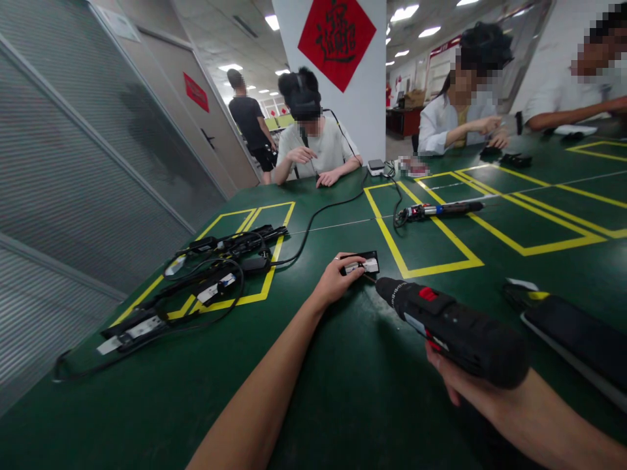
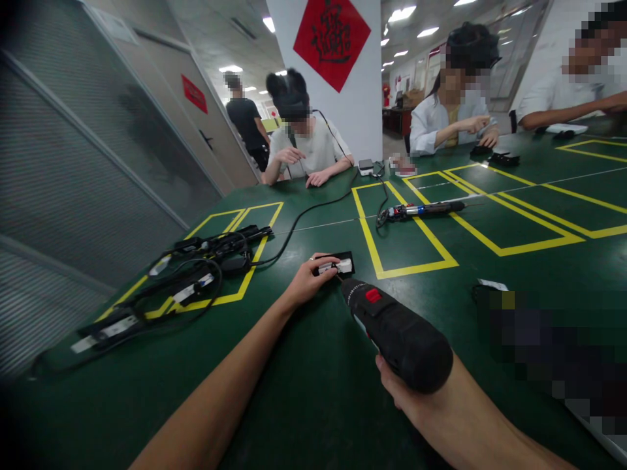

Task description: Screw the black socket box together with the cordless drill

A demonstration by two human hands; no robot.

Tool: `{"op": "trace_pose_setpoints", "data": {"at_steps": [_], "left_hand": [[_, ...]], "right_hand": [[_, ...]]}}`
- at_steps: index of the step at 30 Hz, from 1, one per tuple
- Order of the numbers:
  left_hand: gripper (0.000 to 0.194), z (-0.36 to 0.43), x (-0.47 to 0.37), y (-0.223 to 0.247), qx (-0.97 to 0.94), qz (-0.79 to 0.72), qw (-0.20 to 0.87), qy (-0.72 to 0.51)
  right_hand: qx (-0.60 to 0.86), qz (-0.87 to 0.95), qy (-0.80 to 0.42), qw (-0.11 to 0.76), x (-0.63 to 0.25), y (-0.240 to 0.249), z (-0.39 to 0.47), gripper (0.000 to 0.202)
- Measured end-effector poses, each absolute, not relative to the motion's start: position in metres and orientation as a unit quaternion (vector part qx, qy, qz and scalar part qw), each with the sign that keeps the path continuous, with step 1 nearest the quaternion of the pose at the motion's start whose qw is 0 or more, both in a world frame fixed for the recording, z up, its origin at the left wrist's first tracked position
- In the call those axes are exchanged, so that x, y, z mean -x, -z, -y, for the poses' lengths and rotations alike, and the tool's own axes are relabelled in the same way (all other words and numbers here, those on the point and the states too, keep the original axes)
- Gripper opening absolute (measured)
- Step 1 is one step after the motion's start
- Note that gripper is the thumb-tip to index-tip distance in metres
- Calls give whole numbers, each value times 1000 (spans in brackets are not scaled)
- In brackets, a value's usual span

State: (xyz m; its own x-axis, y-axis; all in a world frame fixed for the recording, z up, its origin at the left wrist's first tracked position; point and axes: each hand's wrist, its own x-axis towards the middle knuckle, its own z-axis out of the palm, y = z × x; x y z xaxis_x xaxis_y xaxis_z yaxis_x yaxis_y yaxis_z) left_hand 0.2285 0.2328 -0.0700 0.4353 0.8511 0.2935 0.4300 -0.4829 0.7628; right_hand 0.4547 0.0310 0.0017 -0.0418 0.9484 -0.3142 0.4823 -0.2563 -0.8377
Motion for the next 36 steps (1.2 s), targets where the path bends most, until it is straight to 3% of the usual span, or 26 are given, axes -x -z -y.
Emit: {"op": "trace_pose_setpoints", "data": {"at_steps": [6, 13, 21, 24, 28, 33, 36], "left_hand": [[30, -235, -229, 72, -792, -406, 300, -343], [31, -234, -228, 72, -797, -396, 296, -347], [30, -233, -229, 73, -796, -404, 289, -345], [29, -232, -231, 73, -796, -408, 277, -352], [29, -230, -232, 73, -794, -418, 265, -352], [28, -230, -233, 72, -797, -422, 248, -354], [29, -229, -234, 72, -797, -426, 244, -352]], "right_hand": [[661, 544, -403, 322, -445, -3, -30, 38], [679, 504, -412, 339, -442, 1, -27, 34], [629, 601, -365, 332, -447, -6, -25, 24], [583, 642, -341, 364, -445, -16, -26, 41], [623, 684, -283, 254, -450, -16, -27, 72], [659, 730, -144, 114, -454, 1, -31, 66], [664, 736, -99, 87, -453, 10, -34, 69]]}}
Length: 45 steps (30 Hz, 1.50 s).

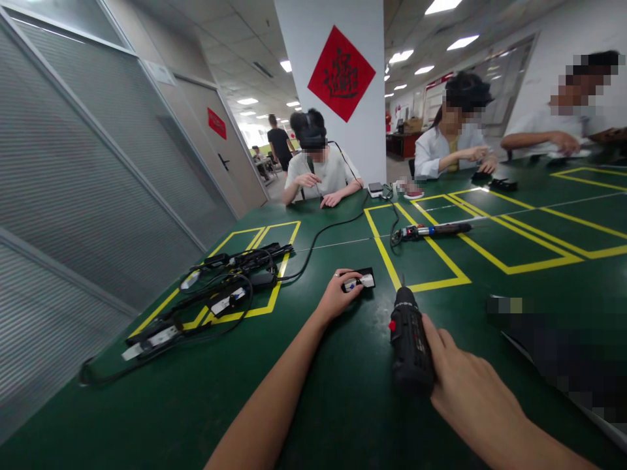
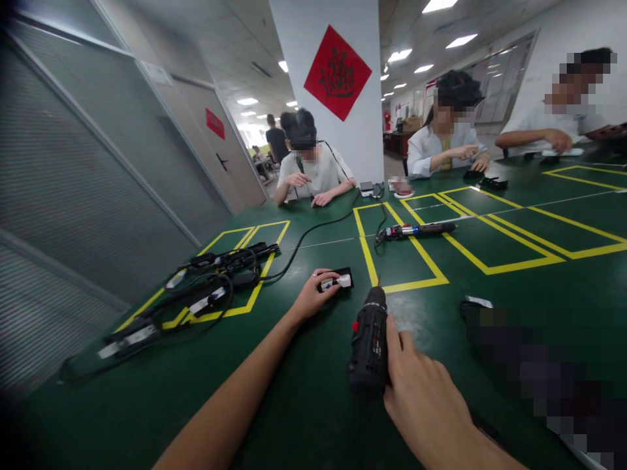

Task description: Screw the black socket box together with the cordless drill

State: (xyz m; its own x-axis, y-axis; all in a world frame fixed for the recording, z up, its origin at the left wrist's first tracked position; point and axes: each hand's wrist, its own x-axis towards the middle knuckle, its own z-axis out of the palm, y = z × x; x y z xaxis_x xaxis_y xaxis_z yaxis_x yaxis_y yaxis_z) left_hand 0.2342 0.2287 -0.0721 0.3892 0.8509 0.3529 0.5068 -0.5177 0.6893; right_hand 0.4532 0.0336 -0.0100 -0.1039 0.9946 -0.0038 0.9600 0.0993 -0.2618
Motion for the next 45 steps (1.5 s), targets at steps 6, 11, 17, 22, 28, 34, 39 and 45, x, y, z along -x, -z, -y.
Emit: {"op": "trace_pose_setpoints", "data": {"at_steps": [6, 11, 17, 22, 28, 34, 39, 45], "left_hand": [[31, -223, -234, 68, -798, -424, 249, -349], [32, -222, -234, 67, -801, -422, 248, -346], [31, -223, -234, 68, -797, -430, 248, -345], [31, -223, -233, 70, -797, -427, 247, -348], [31, -222, -233, 69, -795, -430, 253, -345], [31, -222, -233, 69, -794, -436, 254, -340], [31, -225, -231, 73, -798, -425, 249, -348], [31, -225, -231, 73, -799, -426, 250, -344]], "right_hand": [[645, 756, -86, 73, -450, 18, -35, 78], [625, 771, -98, 73, -447, 27, -32, 80], [613, 775, -142, 64, -448, 29, -31, 82], [606, 780, -145, 62, -452, 5, -31, 71], [725, 681, 99, 14, -484, -11, -49, 66], [773, 625, 102, 30, -516, 4, -67, 75], [776, 620, 107, 33, -515, 12, -69, 70], [774, 619, 123, 44, -512, 7, -69, 75]]}}
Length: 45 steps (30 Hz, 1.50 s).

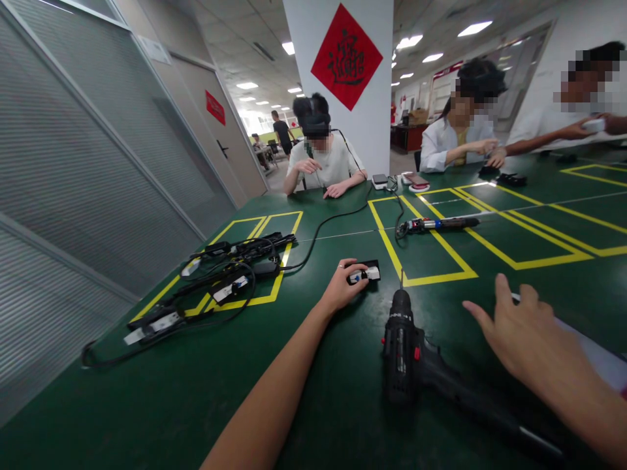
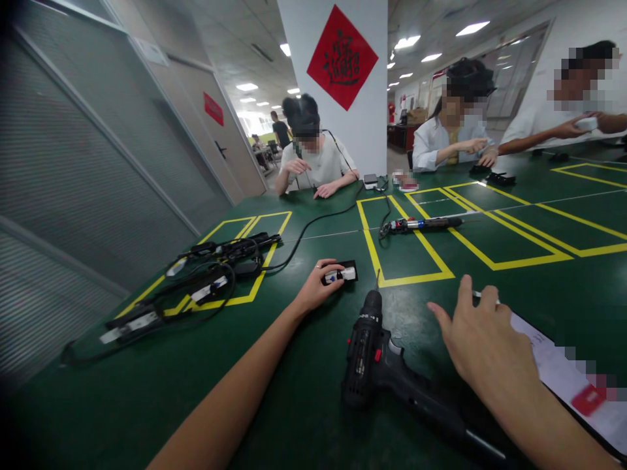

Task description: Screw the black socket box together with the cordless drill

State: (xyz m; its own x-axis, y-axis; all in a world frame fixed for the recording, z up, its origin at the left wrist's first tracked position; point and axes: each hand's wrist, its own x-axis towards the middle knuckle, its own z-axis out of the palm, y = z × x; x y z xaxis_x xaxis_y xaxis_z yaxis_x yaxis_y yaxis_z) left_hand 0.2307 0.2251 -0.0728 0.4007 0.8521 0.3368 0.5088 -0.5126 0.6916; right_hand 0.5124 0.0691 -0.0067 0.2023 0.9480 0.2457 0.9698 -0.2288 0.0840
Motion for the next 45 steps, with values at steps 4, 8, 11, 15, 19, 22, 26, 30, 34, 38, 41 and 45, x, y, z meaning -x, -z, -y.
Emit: {"op": "trace_pose_setpoints", "data": {"at_steps": [4, 8, 11, 15, 19, 22, 26, 30, 34, 38, 41, 45], "left_hand": [[31, -225, -231, 73, -797, -430, 248, -345], [31, -226, -231, 74, -799, -429, 251, -339], [32, -227, -230, 76, -800, -428, 254, -336], [34, -228, -229, 80, -798, -423, 259, -343], [36, -228, -229, 80, -795, -428, 263, -342], [35, -227, -229, 79, -796, -424, 267, -340], [33, -227, -228, 78, -799, -420, 261, -342], [40, -224, -227, 77, -805, -426, 235, -340], [56, -218, -228, 75, -833, -404, 116, -361], [52, -217, -226, 72, -863, -368, 12, -347], [44, -221, -223, 72, -879, -348, -36, -324], [35, -223, -224, 74, -897, -321, -83, -291]], "right_hand": [[732, 670, 107, 67, -492, 0, -70, 68], [668, 736, 71, 87, -464, -2, -77, 60], [620, 776, 29, 110, -446, -1, -97, 47], [562, 811, -20, 162, -428, -1, -144, 32], [533, 820, -72, 194, -420, 8, -175, 26], [554, 805, -85, 195, -418, 21, -173, 25], [593, 781, -72, 180, -414, 34, -158, 26], [609, 772, -80, 167, -415, 36, -165, 28], [596, 778, -92, 178, -417, 33, -185, 29], [602, 766, -80, 211, -405, 39, -190, 30], [599, 766, -76, 222, -398, 47, -187, 29], [595, 768, -73, 225, -401, 55, -189, 26]]}}
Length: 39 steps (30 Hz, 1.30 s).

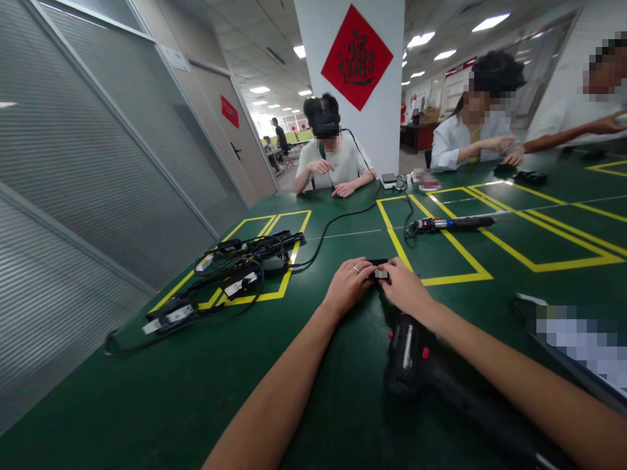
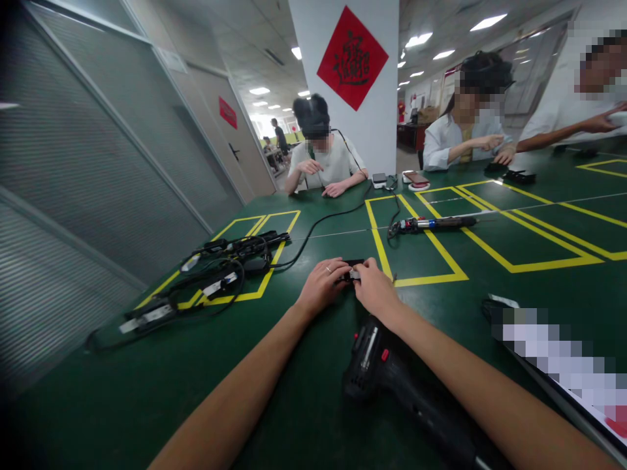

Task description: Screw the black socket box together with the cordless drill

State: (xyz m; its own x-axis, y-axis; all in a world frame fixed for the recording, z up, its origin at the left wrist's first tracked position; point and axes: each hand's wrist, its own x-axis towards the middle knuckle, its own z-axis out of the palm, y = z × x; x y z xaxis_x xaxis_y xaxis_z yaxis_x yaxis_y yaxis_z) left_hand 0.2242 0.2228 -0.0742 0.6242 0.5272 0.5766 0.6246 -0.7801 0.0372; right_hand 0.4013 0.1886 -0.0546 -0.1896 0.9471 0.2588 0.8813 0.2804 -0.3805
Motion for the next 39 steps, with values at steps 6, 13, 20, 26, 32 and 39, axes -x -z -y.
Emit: {"op": "trace_pose_setpoints", "data": {"at_steps": [6, 13, 20, 26, 32, 39], "left_hand": [[29, -220, -228, 76, 902, 290, 101, 302], [27, -212, -227, 77, 898, 298, 106, 304], [28, -202, -231, 65, 913, 304, 136, 236], [30, -196, -228, 64, 885, 337, 119, 298], [37, -184, -185, 39, 863, 402, 53, 302], [39, -137, -73, 54, 785, 567, -53, 244]], "right_hand": [[593, 770, -72, 225, -407, 59, -194, 26], [580, 781, -72, 221, -408, 57, -191, 25], [584, 780, -74, 213, -409, 52, -186, 25], [597, 771, -88, 205, -408, 52, -186, 26], [601, 767, -89, 204, -406, 47, -184, 27], [597, 770, -94, 206, -405, 46, -182, 26]]}}
